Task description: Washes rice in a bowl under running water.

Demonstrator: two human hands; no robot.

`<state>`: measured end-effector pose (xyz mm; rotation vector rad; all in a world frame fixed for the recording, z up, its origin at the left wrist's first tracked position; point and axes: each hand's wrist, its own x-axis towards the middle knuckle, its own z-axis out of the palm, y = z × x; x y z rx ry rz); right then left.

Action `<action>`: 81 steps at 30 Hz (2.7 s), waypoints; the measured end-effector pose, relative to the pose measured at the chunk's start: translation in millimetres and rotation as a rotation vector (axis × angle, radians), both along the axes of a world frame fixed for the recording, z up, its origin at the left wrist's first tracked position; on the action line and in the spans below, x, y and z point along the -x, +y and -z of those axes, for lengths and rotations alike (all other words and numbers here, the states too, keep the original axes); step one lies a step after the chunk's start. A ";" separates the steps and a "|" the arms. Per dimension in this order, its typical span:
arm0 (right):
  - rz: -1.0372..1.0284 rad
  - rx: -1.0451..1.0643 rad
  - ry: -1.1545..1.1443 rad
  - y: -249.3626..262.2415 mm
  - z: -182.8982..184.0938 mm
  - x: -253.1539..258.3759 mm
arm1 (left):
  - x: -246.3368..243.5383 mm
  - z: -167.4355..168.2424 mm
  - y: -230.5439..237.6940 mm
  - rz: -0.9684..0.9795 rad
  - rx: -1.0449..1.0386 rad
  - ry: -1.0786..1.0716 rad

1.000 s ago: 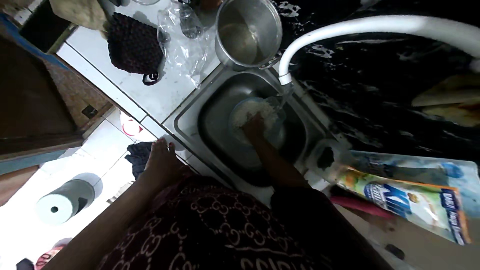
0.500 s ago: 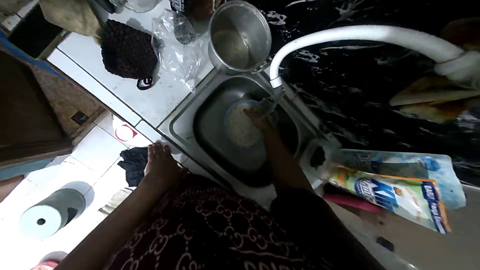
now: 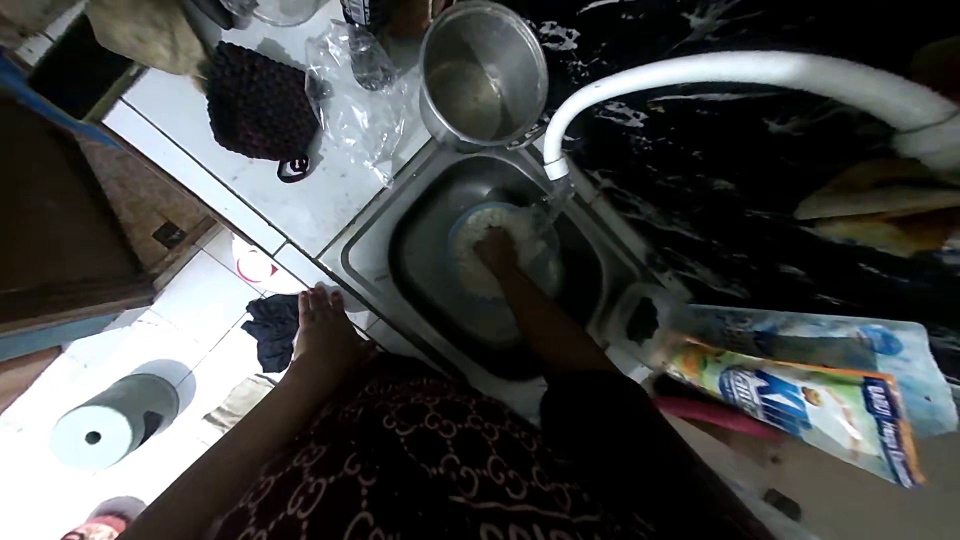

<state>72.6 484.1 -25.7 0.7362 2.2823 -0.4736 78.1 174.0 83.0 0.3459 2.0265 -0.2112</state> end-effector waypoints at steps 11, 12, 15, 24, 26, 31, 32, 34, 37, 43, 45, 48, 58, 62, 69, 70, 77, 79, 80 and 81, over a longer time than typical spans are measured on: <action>-0.231 -0.083 -0.138 3.3 8.7 -33.3 | -10.0 10.3 -2.9 -0.035 -0.032 0.062; -0.200 -0.089 -0.139 6.7 8.3 -30.8 | -9.1 8.5 -2.5 -0.031 -0.034 0.053; 0.114 0.140 0.048 34.0 -4.8 -18.9 | -3.7 4.3 -4.4 -0.024 -0.039 0.028; -0.291 0.184 0.170 10.3 -39.1 23.0 | -5.9 11.7 -6.3 -0.004 -0.043 0.067; -0.572 0.160 0.106 1.7 -30.2 10.6 | -4.1 10.0 -5.7 -0.010 -0.031 0.055; -0.618 0.110 0.057 28.6 11.2 -27.6 | -4.4 8.6 -9.3 0.024 -0.036 0.063; -0.541 0.071 0.107 34.7 21.8 -28.7 | -5.3 11.0 -9.2 0.022 -0.034 0.074; -0.232 0.006 0.150 32.5 26.8 -19.4 | -6.0 11.9 -7.9 0.006 -0.032 0.075; 0.124 0.104 0.047 20.2 -8.8 16.4 | -3.7 6.1 -9.5 -0.001 -0.046 0.047; -0.168 0.011 -0.059 12.7 -14.8 -24.1 | -9.0 9.5 -10.8 0.010 -0.055 0.101; -0.093 -0.043 -0.045 10.7 -0.1 -29.8 | -10.3 10.8 -7.5 0.018 -0.026 0.102; 0.040 -0.044 0.045 14.2 16.6 -22.7 | -8.4 4.9 -2.6 0.041 0.012 0.065; 0.222 0.155 0.135 33.1 -36.9 -4.4 | 6.1 3.5 -17.7 0.140 -0.062 0.043; 0.069 0.093 0.248 -15.3 1.3 -19.6 | 0.8 4.6 -23.6 0.184 -0.103 0.117; 0.144 0.173 0.204 26.1 -31.8 -35.0 | 8.2 3.4 -38.4 0.257 -0.146 0.123; 0.255 0.166 0.278 29.3 -40.7 -27.7 | 10.4 2.0 -38.7 0.273 -0.143 0.114; 1.362 0.886 0.882 -7.6 -52.6 12.7 | 19.2 7.1 -48.6 0.331 -0.282 0.131; 1.561 0.981 0.948 -11.7 -43.4 3.6 | 23.6 11.7 -68.6 0.194 -0.491 0.184; 1.572 0.973 0.969 -10.8 -34.2 -0.2 | 25.3 17.9 -83.9 0.064 -0.641 0.262; 1.544 0.958 0.975 -11.8 -30.9 -2.0 | 27.0 24.7 -100.3 -0.074 -0.762 0.328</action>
